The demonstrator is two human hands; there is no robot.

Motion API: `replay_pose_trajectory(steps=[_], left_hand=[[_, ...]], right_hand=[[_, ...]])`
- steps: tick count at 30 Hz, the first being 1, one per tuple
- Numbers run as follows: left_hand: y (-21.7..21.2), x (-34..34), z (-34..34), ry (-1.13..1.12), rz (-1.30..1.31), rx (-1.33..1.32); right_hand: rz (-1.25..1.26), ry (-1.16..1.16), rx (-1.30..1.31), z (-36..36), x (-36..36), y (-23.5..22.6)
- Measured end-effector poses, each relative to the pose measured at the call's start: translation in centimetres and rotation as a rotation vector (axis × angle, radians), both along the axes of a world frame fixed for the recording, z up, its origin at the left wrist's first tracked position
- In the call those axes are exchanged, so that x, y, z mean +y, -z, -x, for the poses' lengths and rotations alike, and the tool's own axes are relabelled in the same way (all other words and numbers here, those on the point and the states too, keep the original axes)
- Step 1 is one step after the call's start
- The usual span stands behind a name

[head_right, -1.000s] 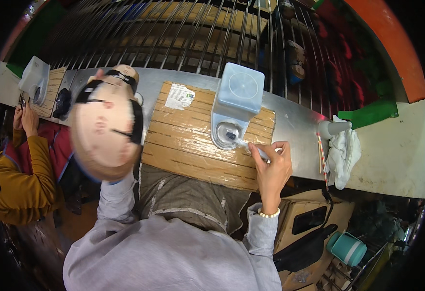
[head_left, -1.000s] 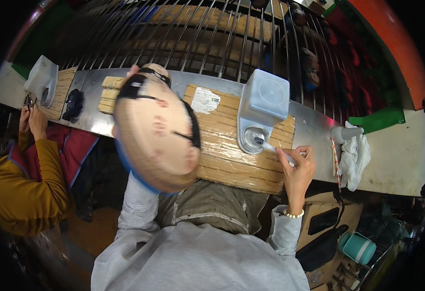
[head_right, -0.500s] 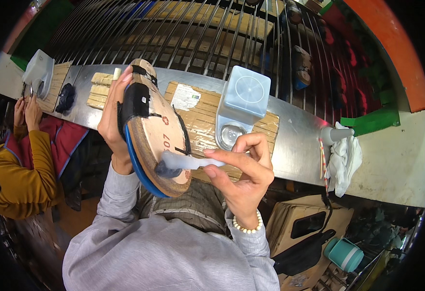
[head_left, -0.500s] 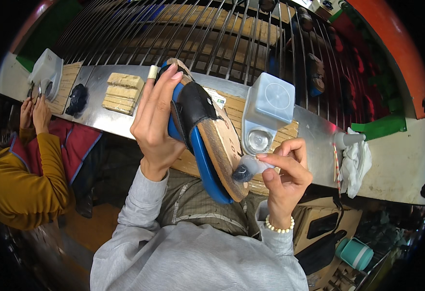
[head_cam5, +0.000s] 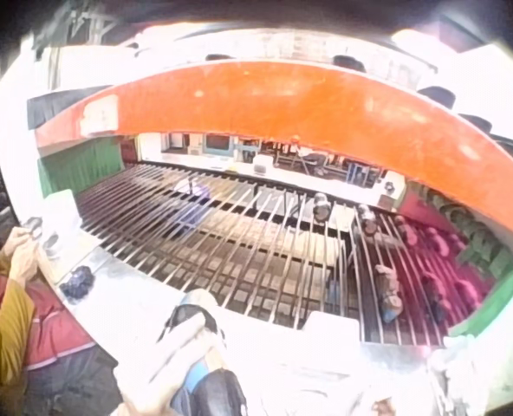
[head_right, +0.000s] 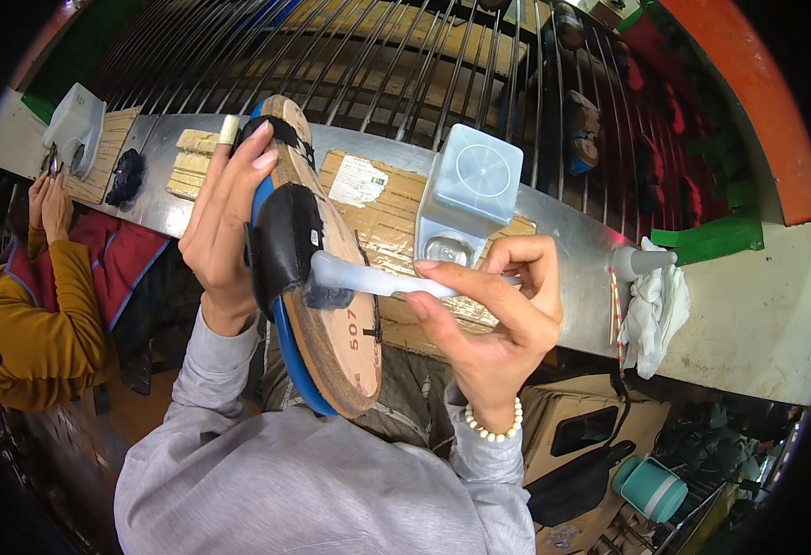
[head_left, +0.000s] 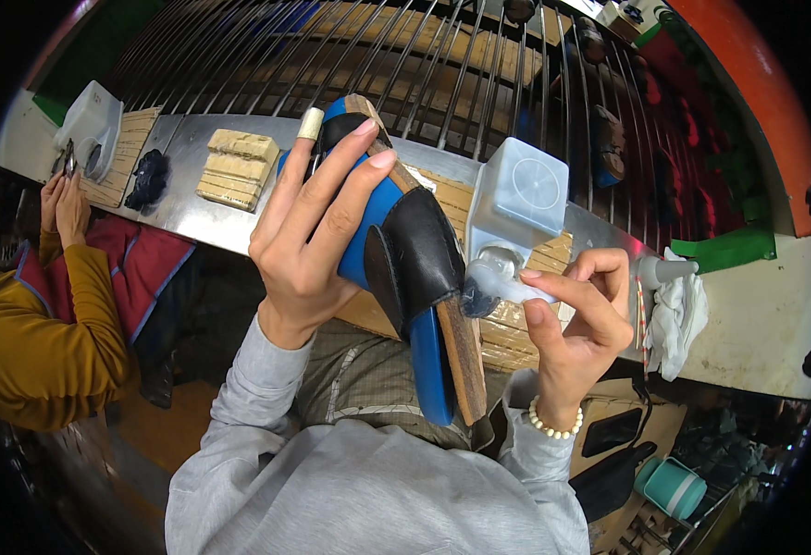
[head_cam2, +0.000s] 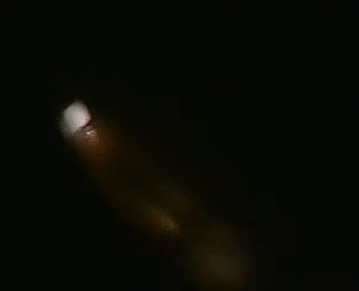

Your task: The person applies a white paste to the sole of a blue shoe using a small brush, then uses a wooden stick to scrape and mix a white substance inside a plastic container. The shoe is placed on a metal rack, and the container is set on a cardboard sheet.

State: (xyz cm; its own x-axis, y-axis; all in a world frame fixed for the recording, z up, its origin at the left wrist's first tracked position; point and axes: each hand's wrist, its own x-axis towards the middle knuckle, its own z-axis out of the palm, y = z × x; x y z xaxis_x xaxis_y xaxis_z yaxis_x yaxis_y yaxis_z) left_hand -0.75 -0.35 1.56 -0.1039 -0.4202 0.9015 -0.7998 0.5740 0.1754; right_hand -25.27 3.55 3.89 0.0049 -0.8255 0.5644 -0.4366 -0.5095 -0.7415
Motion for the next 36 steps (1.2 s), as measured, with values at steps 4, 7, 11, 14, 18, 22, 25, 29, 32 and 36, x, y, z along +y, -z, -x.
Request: replay_pose_trajectory(steps=[4,7,11,14,18,22,25,29,32,36], left_hand=[[-0.2,0.0,-0.1,0.019,0.011,-0.022],[-0.4,0.2,-0.2,0.027,-0.008,-0.03],[-0.5,0.3,-0.2,0.039,-0.019,-0.028],[-0.4,0.3,0.0,0.047,-0.031,-0.009],[-0.2,0.6,0.3,0.049,-0.071,0.012],[0.0,0.8,0.3,0.065,-0.151,0.034],[0.4,0.9,0.5,0.101,-0.195,0.079],[0.8,1.2,1.1,0.155,-0.288,0.16],[0.9,1.8,1.5,0.171,-0.402,0.199],[1.0,2.7,1.9,0.256,-0.537,0.273]], right_hand=[[0.053,0.025,0.059,0.4,-0.3,-0.4],[0.074,-0.003,0.005,0.5,-0.8,-0.1],[0.04,-0.149,-0.072,1.1,-1.4,0.5],[0.015,-0.224,-0.113,1.3,-1.6,1.1],[0.023,-0.281,-0.172,1.3,-1.7,1.7],[0.034,-0.303,-0.18,1.5,-1.8,1.7],[0.064,-0.317,-0.167,1.6,-1.9,1.6],[0.093,-0.318,-0.147,1.7,-2.1,1.6],[0.116,-0.316,-0.124,1.9,-2.3,1.4],[0.132,-0.308,-0.102,2.0,-2.5,1.1]])
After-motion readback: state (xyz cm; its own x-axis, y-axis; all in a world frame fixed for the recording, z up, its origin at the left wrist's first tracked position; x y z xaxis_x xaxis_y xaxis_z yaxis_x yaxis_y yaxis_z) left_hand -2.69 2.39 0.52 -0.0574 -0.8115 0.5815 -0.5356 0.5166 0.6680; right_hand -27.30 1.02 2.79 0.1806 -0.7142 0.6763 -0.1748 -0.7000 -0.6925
